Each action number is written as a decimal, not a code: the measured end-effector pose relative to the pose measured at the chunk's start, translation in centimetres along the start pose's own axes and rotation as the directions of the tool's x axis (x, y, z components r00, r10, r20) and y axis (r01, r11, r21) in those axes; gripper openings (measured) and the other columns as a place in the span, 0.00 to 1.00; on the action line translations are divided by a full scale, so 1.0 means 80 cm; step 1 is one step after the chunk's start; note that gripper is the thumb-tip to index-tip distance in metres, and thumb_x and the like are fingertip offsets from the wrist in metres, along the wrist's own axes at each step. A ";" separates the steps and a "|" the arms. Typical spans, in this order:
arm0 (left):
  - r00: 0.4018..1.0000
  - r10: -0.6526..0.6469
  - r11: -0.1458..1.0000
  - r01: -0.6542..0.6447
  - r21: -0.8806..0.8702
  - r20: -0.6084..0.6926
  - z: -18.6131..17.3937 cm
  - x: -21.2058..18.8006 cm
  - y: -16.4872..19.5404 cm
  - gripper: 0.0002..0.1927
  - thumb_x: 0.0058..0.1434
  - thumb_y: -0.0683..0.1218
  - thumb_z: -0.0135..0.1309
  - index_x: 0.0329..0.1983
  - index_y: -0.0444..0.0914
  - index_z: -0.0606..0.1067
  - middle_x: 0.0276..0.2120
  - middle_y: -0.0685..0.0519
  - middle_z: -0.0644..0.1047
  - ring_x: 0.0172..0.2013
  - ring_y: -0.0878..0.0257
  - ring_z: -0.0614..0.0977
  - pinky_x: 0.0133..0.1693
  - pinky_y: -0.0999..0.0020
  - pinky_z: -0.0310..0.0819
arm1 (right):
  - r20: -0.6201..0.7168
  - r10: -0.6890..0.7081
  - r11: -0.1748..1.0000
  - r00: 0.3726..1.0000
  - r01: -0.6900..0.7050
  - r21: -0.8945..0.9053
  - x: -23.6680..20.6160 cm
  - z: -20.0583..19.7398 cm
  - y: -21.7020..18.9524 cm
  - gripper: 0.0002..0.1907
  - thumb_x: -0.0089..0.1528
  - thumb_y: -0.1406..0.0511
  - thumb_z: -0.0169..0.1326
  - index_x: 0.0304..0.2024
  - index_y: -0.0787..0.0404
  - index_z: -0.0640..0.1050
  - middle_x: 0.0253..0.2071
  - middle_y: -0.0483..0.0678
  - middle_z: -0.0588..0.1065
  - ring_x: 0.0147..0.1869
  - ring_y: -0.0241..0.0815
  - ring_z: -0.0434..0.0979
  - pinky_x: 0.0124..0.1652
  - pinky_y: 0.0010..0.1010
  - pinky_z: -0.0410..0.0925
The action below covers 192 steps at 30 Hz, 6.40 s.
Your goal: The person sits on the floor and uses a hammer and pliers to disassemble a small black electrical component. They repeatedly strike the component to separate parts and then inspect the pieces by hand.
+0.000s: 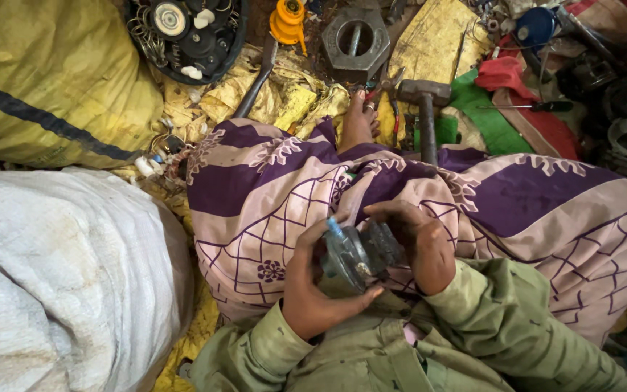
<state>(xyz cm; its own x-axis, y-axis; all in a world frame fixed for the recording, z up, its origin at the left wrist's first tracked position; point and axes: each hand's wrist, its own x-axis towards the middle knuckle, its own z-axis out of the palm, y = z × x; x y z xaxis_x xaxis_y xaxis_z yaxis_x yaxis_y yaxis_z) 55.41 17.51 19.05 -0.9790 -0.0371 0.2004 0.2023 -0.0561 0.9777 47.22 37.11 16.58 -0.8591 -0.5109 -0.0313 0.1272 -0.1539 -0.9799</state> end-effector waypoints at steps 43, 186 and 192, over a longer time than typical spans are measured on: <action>0.971 0.206 0.809 -0.100 0.579 -0.119 -0.009 0.020 0.025 0.42 0.45 0.40 0.71 0.64 0.36 0.67 0.63 0.39 0.71 0.63 0.41 0.77 0.61 0.55 0.74 | 0.202 -0.464 0.445 0.863 0.424 -0.788 0.016 0.029 -0.061 0.18 0.57 0.69 0.61 0.51 0.60 0.80 0.68 0.60 0.66 0.72 0.64 0.65 0.66 0.50 0.62; 0.687 -0.454 0.229 0.705 -0.671 0.567 -0.037 0.004 -0.021 0.54 0.61 0.84 0.19 0.56 0.35 0.71 0.24 0.43 0.76 0.20 0.57 0.77 0.19 0.68 0.66 | 0.182 -0.132 0.987 0.974 0.146 -0.068 0.021 0.012 -0.029 0.31 0.76 0.53 0.38 0.72 0.70 0.61 0.71 0.61 0.68 0.74 0.53 0.69 0.70 0.43 0.63; 0.754 -0.183 0.031 0.645 -0.763 0.630 -0.049 0.010 -0.026 0.56 0.59 0.86 0.26 0.53 0.30 0.70 0.23 0.45 0.74 0.19 0.58 0.74 0.22 0.67 0.65 | 0.079 -0.111 0.983 0.991 0.121 -0.137 0.022 0.010 -0.021 0.31 0.75 0.53 0.35 0.69 0.70 0.65 0.68 0.59 0.71 0.69 0.50 0.75 0.62 0.38 0.70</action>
<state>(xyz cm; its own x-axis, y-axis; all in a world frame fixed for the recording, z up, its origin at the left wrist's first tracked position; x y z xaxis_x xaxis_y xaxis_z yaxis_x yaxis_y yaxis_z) 54.34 13.72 16.94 -0.7913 0.6113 0.0113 -0.6065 -0.7872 0.1118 45.92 35.78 18.31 -0.8261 -0.5558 0.0932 -0.0467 -0.0974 -0.9942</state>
